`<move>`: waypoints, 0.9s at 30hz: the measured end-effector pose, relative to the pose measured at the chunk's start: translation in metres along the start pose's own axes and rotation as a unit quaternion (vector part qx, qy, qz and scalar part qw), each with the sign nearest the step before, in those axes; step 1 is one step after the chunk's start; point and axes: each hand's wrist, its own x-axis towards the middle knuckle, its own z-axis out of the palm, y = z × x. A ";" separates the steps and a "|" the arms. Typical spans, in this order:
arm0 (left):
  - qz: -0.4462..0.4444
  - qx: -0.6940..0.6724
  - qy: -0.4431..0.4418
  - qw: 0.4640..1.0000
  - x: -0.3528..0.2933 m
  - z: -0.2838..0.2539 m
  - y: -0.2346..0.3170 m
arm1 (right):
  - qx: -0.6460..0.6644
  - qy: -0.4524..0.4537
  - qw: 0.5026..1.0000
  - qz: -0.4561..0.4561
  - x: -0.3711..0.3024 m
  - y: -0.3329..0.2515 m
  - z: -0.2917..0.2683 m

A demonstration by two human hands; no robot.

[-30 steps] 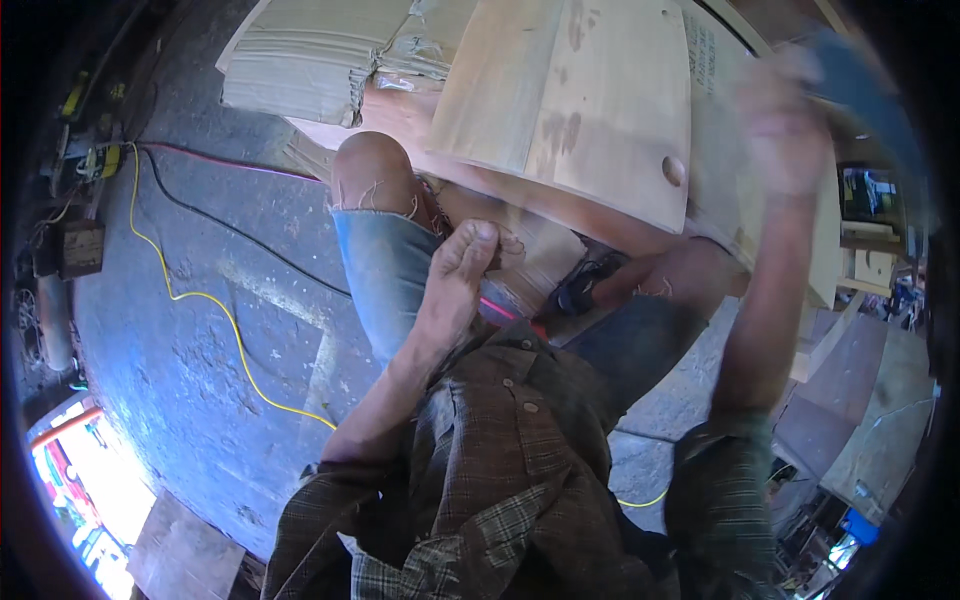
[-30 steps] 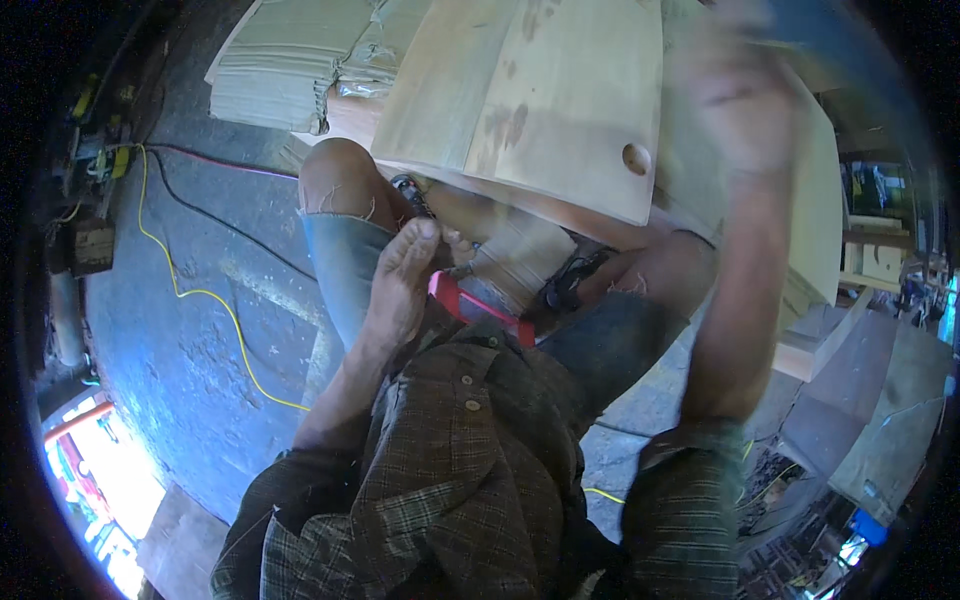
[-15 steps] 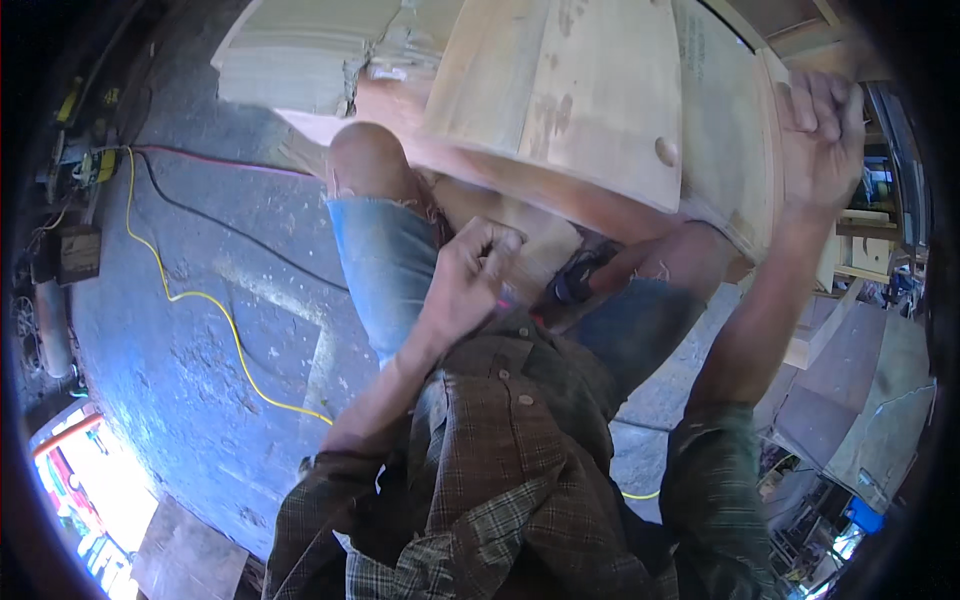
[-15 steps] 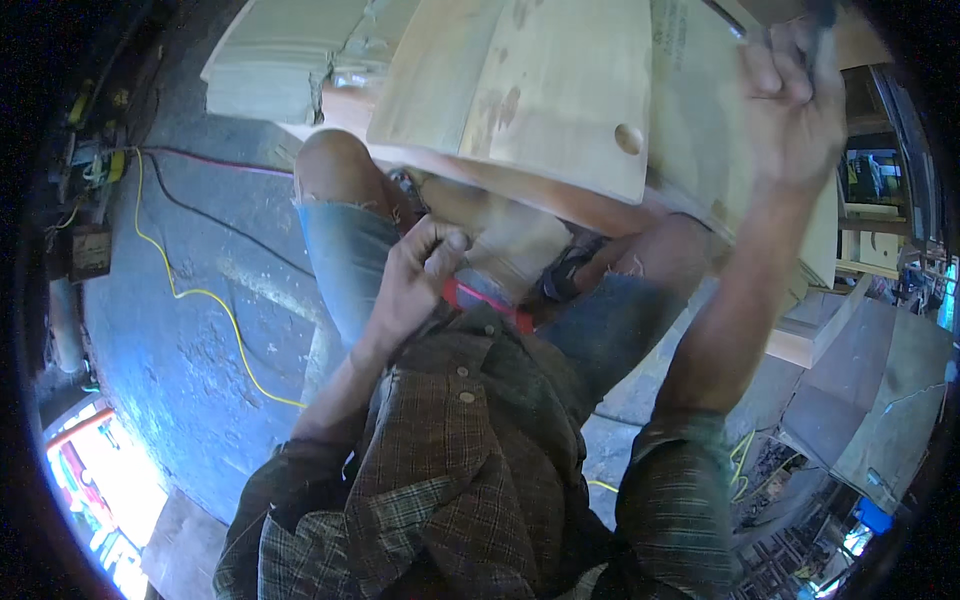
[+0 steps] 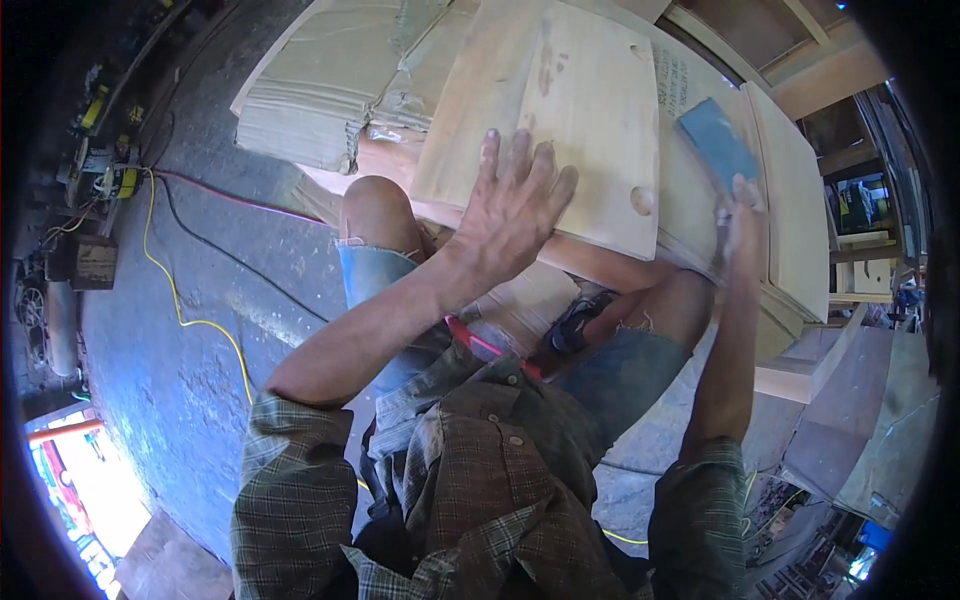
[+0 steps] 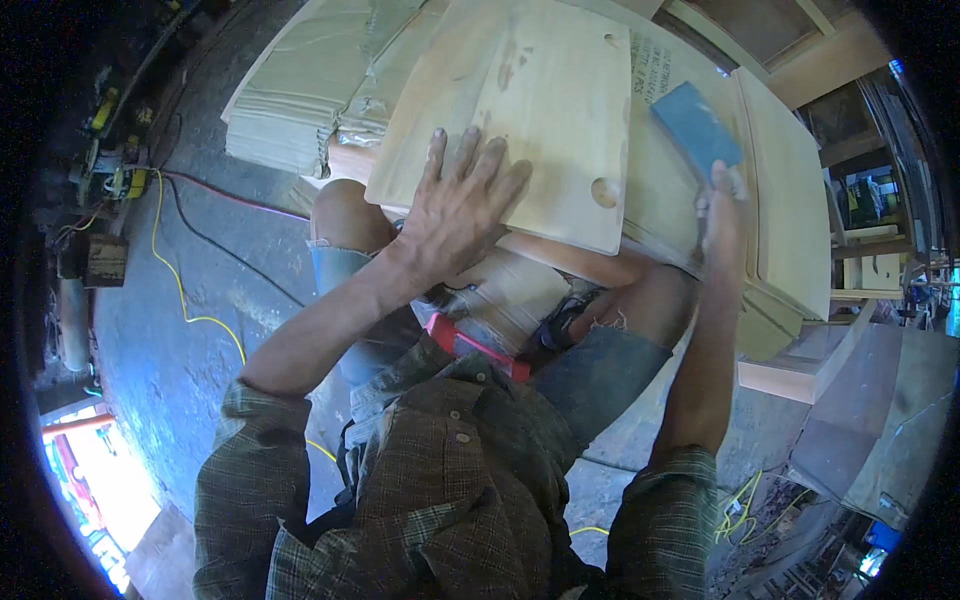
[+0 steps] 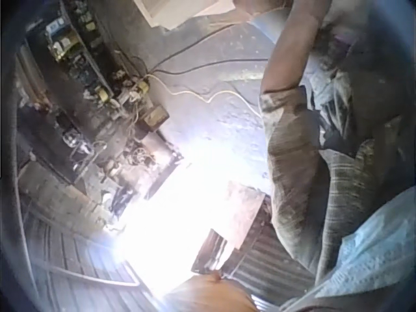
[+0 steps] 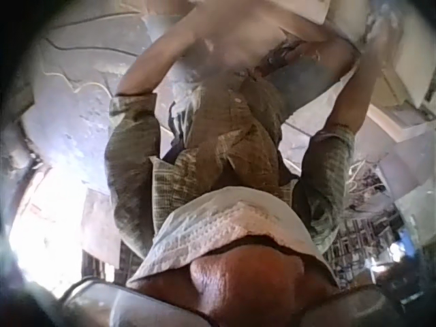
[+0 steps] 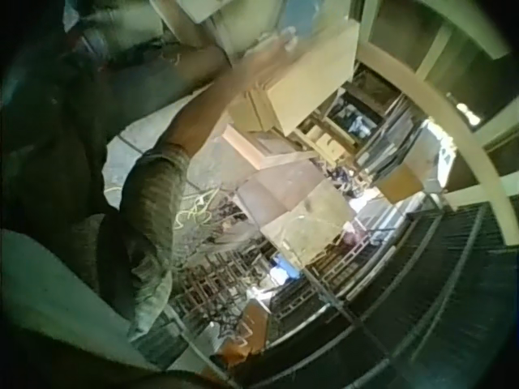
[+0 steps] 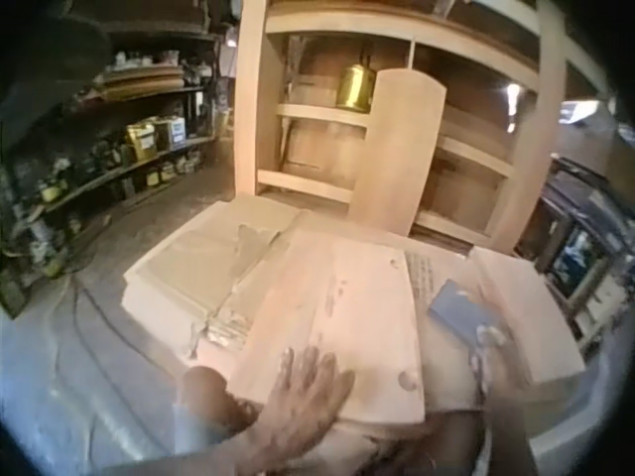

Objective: The person sits on a red stool and sands a light-colored wooden board resting on their lap. They use a blue sanding block to smooth the surface of the wood, moving it back and forth across the board's face and edges.

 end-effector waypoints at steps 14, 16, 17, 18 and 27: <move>0.023 0.005 0.111 0.994 0.018 -0.035 -0.035 | 0.004 0.018 0.997 -0.069 -0.020 0.011 0.016; -0.001 -0.102 0.171 0.980 0.023 -0.055 -0.040 | 0.006 0.016 0.996 -0.086 -0.018 0.017 0.020; -0.027 -0.162 0.196 0.967 0.025 -0.067 -0.040 | 0.002 0.023 0.996 -0.086 -0.018 0.015 0.021; -0.052 -0.225 0.218 0.948 0.027 -0.078 -0.038 | -0.004 0.032 0.996 -0.084 -0.020 0.013 0.019; -0.358 -0.725 0.307 0.502 -0.014 -0.073 -0.039 | 0.002 0.041 0.997 -0.061 -0.025 0.010 0.020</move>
